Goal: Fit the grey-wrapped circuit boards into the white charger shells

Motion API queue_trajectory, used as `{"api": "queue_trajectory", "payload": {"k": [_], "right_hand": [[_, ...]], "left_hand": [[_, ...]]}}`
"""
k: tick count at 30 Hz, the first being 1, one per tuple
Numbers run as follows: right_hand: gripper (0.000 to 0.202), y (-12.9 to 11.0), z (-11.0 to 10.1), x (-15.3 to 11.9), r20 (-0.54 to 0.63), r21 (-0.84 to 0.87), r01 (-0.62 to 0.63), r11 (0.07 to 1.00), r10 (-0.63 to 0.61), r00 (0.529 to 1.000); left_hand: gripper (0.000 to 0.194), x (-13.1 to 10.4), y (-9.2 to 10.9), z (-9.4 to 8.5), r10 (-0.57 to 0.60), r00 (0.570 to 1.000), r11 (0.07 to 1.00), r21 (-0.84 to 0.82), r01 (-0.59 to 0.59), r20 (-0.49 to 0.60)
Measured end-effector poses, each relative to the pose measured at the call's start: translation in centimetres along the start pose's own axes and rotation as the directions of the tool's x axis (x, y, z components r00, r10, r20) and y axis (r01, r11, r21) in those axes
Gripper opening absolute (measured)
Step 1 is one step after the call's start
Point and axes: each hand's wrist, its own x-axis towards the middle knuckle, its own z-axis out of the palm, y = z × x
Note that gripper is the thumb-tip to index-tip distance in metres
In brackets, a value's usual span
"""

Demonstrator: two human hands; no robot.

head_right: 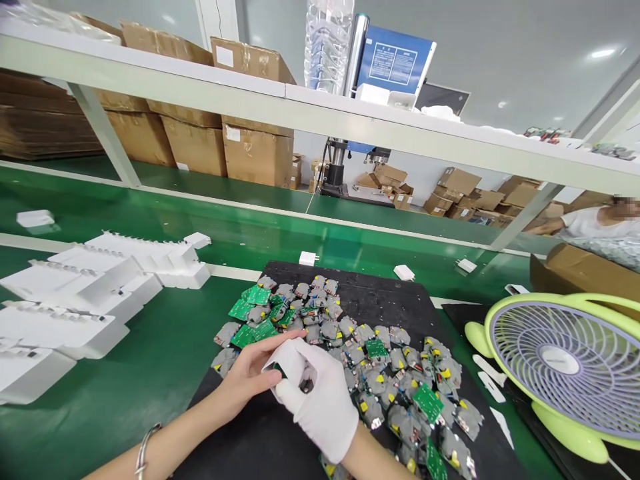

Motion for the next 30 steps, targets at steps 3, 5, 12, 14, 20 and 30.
{"api": "queue_trajectory", "payload": {"k": [3, 5, 12, 14, 20, 30], "right_hand": [[0.041, 0.2, -0.1, 0.2, 0.026, 0.140, -0.056, 0.989, 0.053, 0.998], [0.043, 0.6, 0.0, 0.6, 0.066, 0.204, -0.078, 0.976, 0.065, 0.996], [0.039, 2.5, 1.4, 1.0, 0.107, 0.319, -0.115, 0.941, 0.085, 0.991], [0.036, 2.3, 1.7, 0.7, 0.071, 0.323, -0.092, 0.942, 0.073, 0.995], [0.044, 2.5, 1.3, -0.8, -0.053, 0.161, 0.071, 0.984, -0.063, 0.997], [0.089, 6.4, 2.4, -2.6, 0.008, -0.091, 0.150, 0.984, -0.150, 0.989]], "left_hand": [[0.058, 0.2, -0.1, 0.0, -0.017, 1.000, 1.000, 0.008, 0.017, -0.017], [0.054, 0.3, -0.3, 0.0, -0.022, 0.999, 0.998, 0.064, 0.025, -0.046], [0.088, -0.6, -0.2, 0.1, -0.045, 0.990, 0.987, 0.159, 0.024, 0.130], [0.085, -1.0, -0.1, 0.1, -0.021, 0.991, 0.980, 0.200, -0.006, 0.131], [0.112, -1.5, -1.6, 1.1, -0.091, 0.994, 0.994, -0.052, 0.094, 0.058], [0.086, -1.9, -2.7, 2.7, -0.040, 0.998, 0.932, -0.359, 0.056, 0.053]]}}
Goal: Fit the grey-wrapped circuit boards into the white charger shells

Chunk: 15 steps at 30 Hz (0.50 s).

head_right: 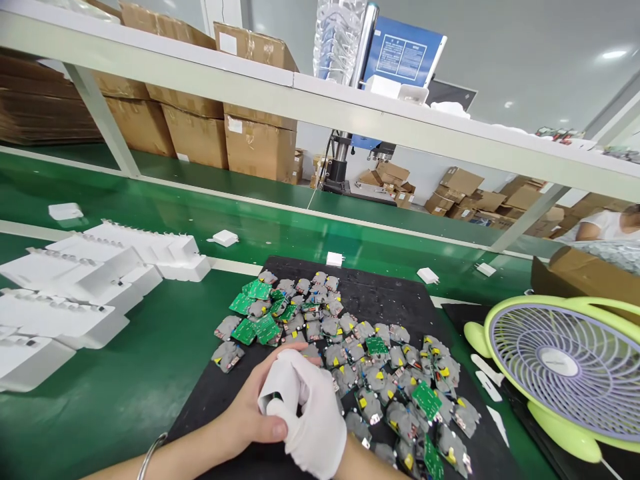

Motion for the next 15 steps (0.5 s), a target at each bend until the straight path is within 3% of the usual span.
{"api": "queue_trajectory", "payload": {"k": [4, 7, 11, 13, 15], "right_hand": [[0.084, -1.1, -0.4, 0.6, 0.071, 0.052, -0.033, 0.998, 0.029, 0.997], [0.074, -2.2, -1.1, 1.6, 0.083, 0.204, -0.171, 0.964, 0.157, 0.984], [0.047, -2.6, -2.0, 2.8, 0.138, 0.318, -0.324, 0.891, 0.295, 0.946], [0.057, -2.6, -2.4, 3.1, 0.210, 0.340, -0.387, 0.857, 0.332, 0.920], [0.068, -2.6, -2.7, 3.5, 0.261, 0.382, -0.444, 0.811, 0.366, 0.893]], "left_hand": [[0.078, -0.1, 0.6, 0.6, 0.002, 1.000, 1.000, 0.027, -0.001, -0.012], [0.081, 0.0, 0.5, 0.4, -0.024, 0.997, 0.997, 0.069, 0.029, -0.067], [0.097, 0.3, 0.2, -0.6, -0.024, 0.991, 0.983, 0.178, 0.047, -0.131], [0.105, 0.5, 0.5, -1.0, 0.052, 0.986, 0.945, 0.328, 0.002, -0.156], [0.090, 0.7, 1.1, -1.1, 0.125, 0.983, 0.850, 0.526, -0.036, -0.135]]}}
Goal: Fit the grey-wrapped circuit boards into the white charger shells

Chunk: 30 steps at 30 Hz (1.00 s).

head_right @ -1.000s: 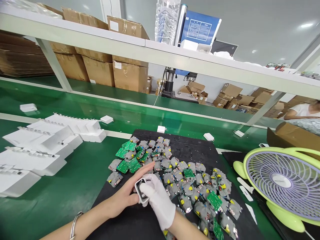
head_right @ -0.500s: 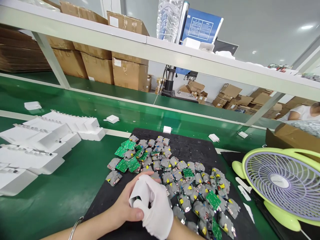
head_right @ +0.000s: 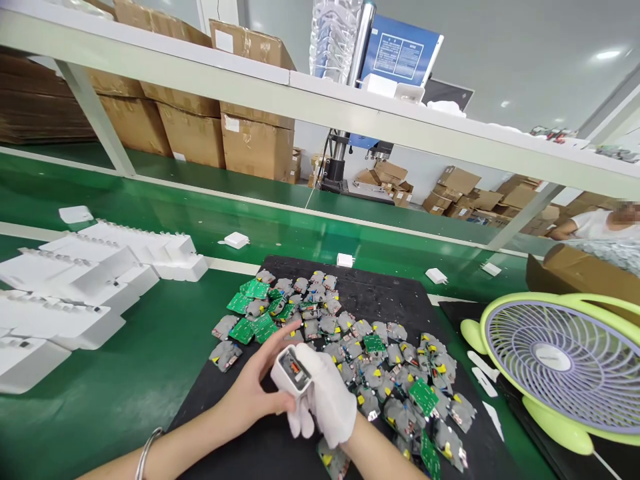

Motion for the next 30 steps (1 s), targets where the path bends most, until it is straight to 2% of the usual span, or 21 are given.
{"api": "queue_trajectory", "payload": {"k": [3, 5, 7, 10, 16, 22, 26, 27, 30], "right_hand": [[0.065, -0.6, 0.2, 0.4, -0.062, 0.197, -0.019, 0.980, 0.032, 0.998], [0.060, -0.8, 0.4, 0.7, -0.088, 0.330, -0.049, 0.943, 0.082, 0.993], [0.063, -0.5, 0.2, 0.8, -0.029, 0.381, -0.143, 0.913, 0.166, 0.986], [0.072, 0.4, -0.5, 0.9, 0.108, 0.390, -0.317, 0.865, 0.299, 0.948], [0.076, 0.5, -1.2, 0.8, 0.196, 0.435, -0.433, 0.790, 0.386, 0.901], [0.057, -0.3, -0.6, 0.9, 0.092, 0.462, -0.393, 0.795, 0.397, 0.913], [0.052, -2.9, -2.4, 0.6, 0.130, 0.368, -0.497, 0.786, 0.486, 0.864], [0.047, -4.0, -3.2, 0.6, 0.081, 0.371, -0.466, 0.803, 0.472, 0.878], [0.029, -7.1, -5.8, 1.4, -0.114, 0.391, -0.263, 0.882, 0.331, 0.937]], "left_hand": [[0.043, 0.3, 1.0, -0.1, 0.066, 0.997, 0.976, 0.205, -0.075, 0.050], [0.031, 0.3, 1.4, 0.1, 0.089, 0.995, 0.962, 0.257, -0.096, 0.038], [0.028, 0.2, 1.4, 0.3, 0.075, 0.997, 0.955, 0.290, -0.064, -0.027], [0.028, 0.0, 1.1, 0.4, -0.005, 0.994, 0.957, 0.287, 0.035, -0.106], [0.029, 0.0, 0.9, 0.4, -0.057, 0.990, 0.968, 0.237, 0.087, -0.132], [0.028, 0.0, 0.6, 0.4, -0.037, 0.993, 0.947, 0.313, 0.072, -0.116], [0.031, 0.6, 0.8, -0.6, 0.129, 0.988, 0.895, 0.440, -0.079, -0.085], [0.030, 0.8, 0.8, -0.9, 0.178, 0.979, 0.874, 0.473, -0.110, -0.101], [0.023, 1.5, 0.8, -2.0, 0.284, 0.939, 0.806, 0.579, -0.124, -0.194]]}}
